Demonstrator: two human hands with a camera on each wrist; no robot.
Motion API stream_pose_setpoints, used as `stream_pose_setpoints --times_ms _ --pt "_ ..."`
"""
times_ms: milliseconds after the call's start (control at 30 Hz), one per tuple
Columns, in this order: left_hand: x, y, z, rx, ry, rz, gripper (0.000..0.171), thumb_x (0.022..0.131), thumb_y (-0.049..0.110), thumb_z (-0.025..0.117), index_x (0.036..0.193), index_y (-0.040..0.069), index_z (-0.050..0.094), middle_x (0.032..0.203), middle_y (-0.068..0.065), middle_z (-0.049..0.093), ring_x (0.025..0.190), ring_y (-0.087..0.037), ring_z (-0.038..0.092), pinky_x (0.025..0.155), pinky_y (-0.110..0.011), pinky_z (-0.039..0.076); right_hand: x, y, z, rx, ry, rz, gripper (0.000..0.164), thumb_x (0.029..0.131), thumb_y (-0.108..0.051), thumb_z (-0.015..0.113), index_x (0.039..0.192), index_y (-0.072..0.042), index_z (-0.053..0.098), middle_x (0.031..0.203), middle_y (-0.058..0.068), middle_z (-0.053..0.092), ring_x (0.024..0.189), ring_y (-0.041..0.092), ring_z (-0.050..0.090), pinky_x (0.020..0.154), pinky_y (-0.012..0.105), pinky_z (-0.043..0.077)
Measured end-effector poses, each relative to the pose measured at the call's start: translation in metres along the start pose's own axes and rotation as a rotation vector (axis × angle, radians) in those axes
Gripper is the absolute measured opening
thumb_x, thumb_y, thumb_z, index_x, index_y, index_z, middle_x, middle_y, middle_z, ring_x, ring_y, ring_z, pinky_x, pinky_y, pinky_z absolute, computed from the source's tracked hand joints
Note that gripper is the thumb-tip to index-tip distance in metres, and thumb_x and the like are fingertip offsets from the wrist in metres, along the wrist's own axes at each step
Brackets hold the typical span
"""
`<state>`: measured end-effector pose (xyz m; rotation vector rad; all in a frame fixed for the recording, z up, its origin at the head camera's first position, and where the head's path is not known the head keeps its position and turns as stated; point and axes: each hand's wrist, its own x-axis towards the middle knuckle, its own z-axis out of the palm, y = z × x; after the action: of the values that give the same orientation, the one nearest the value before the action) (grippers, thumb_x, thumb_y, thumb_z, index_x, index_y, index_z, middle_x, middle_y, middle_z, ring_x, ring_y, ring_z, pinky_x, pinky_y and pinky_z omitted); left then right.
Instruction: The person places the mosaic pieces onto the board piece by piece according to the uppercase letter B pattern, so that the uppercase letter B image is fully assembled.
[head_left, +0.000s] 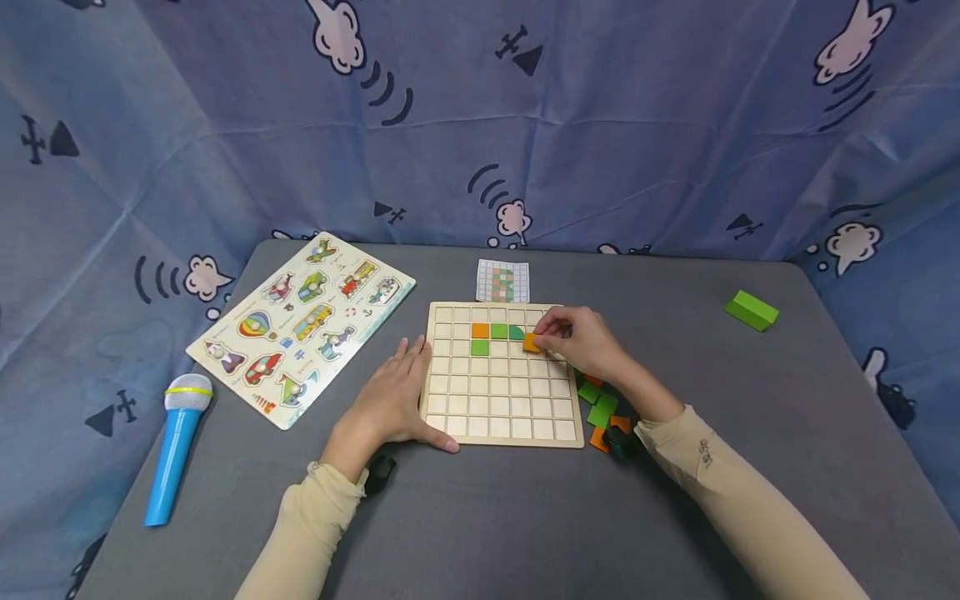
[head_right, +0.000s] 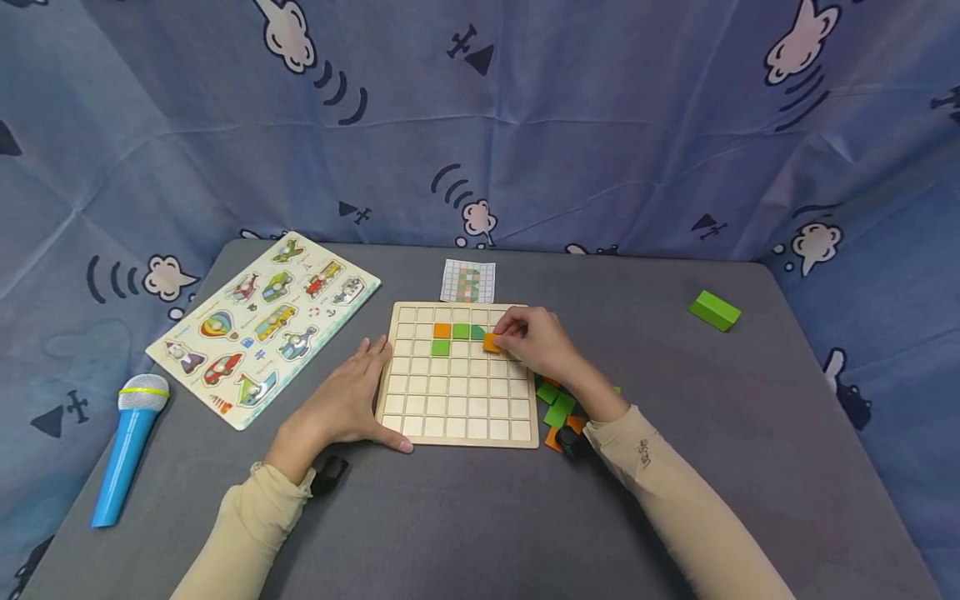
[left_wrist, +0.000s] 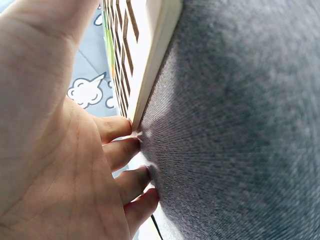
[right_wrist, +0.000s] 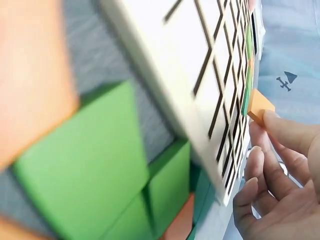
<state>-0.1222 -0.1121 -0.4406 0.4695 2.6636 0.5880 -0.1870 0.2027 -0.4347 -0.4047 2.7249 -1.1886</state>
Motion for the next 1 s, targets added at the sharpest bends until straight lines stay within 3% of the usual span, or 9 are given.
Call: stream_pose_setpoints --times_ms 400,1000 --pt "0.001 0.000 0.001 0.012 0.000 0.011 0.159 0.058 0.068 0.097 0.169 -0.003 0.009 0.179 -0.020 0.006 0.166 -0.039 0.003 0.136 -0.053 0.017 0.007 -0.006 0.014 0.021 -0.031 0.030 0.007 0.098 -0.011 0.077 0.098 -0.004 0.076 0.089 0.010 0.074 0.077 0.018 0.065 0.073 0.033 0.054" --pt "0.002 -0.002 0.002 0.022 0.006 0.013 0.159 0.058 0.069 0.097 0.169 -0.002 0.009 0.178 -0.020 0.007 0.166 -0.039 0.003 0.136 -0.052 0.018 0.011 -0.007 0.019 -0.055 -0.023 -0.003 0.004 0.094 -0.005 0.079 0.092 -0.005 0.076 0.085 0.011 0.071 0.071 0.018 0.058 0.068 0.032 0.048"
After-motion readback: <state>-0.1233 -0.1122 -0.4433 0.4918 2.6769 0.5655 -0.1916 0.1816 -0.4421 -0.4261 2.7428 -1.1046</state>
